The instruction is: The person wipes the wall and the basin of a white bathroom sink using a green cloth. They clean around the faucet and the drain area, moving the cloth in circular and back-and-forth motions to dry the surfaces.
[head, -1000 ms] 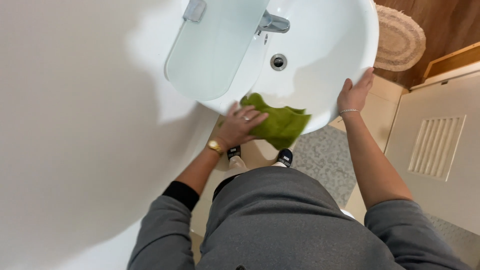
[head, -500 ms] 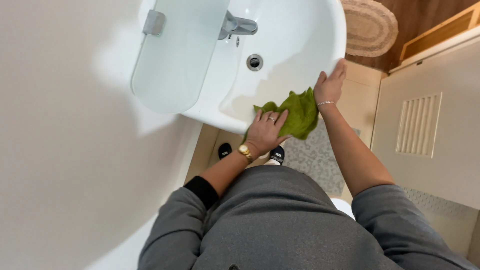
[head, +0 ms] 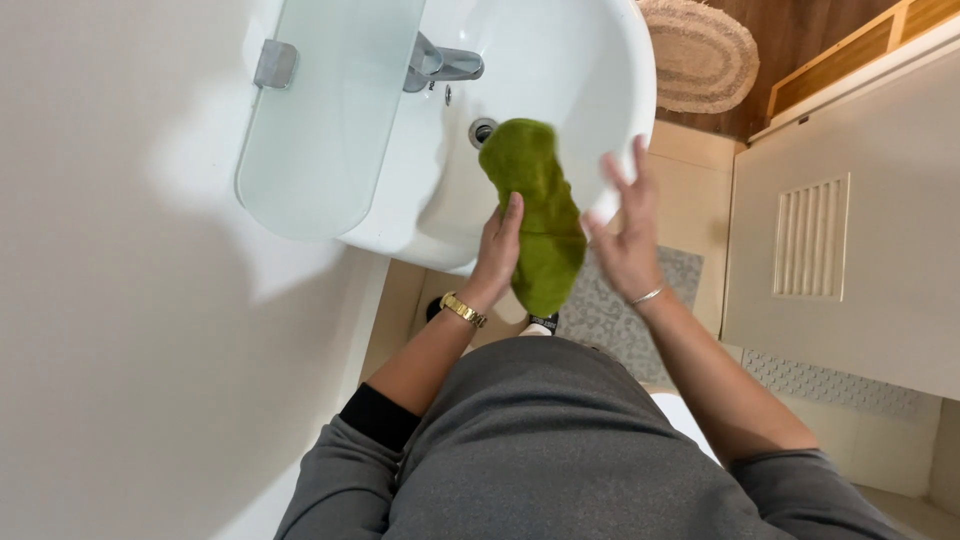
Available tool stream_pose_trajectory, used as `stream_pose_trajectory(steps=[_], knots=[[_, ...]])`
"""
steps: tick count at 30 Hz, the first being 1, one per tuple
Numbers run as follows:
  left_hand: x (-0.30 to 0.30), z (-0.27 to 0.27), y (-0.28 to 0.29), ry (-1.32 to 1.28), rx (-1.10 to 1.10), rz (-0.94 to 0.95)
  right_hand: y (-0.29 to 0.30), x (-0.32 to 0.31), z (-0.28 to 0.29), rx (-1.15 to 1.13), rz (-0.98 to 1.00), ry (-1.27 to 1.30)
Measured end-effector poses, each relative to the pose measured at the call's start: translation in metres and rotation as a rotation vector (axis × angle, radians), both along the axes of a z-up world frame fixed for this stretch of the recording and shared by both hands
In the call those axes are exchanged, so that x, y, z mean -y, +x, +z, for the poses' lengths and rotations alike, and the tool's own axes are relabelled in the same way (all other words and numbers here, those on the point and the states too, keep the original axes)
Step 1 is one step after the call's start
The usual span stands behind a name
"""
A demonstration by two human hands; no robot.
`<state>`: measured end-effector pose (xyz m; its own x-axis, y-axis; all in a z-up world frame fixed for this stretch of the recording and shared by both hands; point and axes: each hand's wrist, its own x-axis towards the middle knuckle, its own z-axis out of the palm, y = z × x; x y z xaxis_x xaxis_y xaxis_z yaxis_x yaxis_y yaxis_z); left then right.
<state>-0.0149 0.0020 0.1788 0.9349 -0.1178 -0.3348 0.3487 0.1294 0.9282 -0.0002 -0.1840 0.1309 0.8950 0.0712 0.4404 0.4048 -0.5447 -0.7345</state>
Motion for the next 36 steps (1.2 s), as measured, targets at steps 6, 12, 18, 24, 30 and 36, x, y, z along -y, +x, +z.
stream_pose_trajectory(steps=[6, 12, 18, 24, 30, 36], knots=[[-0.016, -0.026, -0.004, -0.107, 0.027, -0.258, -0.018, -0.029, -0.053, -0.072, 0.207, -0.021], [-0.039, -0.109, 0.014, 0.681, 0.159, -0.396, -0.029, -0.022, -0.11, -0.031, 0.137, -0.508], [-0.049, -0.181, 0.024, 1.048, 0.626, -0.117, 0.051, 0.058, -0.151, 0.17, 0.135, -0.743], [-0.042, -0.174, 0.024, 1.058, 0.704, -0.076, 0.148, 0.125, -0.123, 0.152, -0.088, -0.6], [-0.043, -0.184, 0.022, 1.078, 0.68, -0.073, 0.083, 0.075, -0.143, 0.096, -0.133, -0.339], [-0.042, -0.2, 0.022, 1.161, 0.592, -0.16, -0.048, 0.006, -0.185, 0.162, 0.105, -0.382]])
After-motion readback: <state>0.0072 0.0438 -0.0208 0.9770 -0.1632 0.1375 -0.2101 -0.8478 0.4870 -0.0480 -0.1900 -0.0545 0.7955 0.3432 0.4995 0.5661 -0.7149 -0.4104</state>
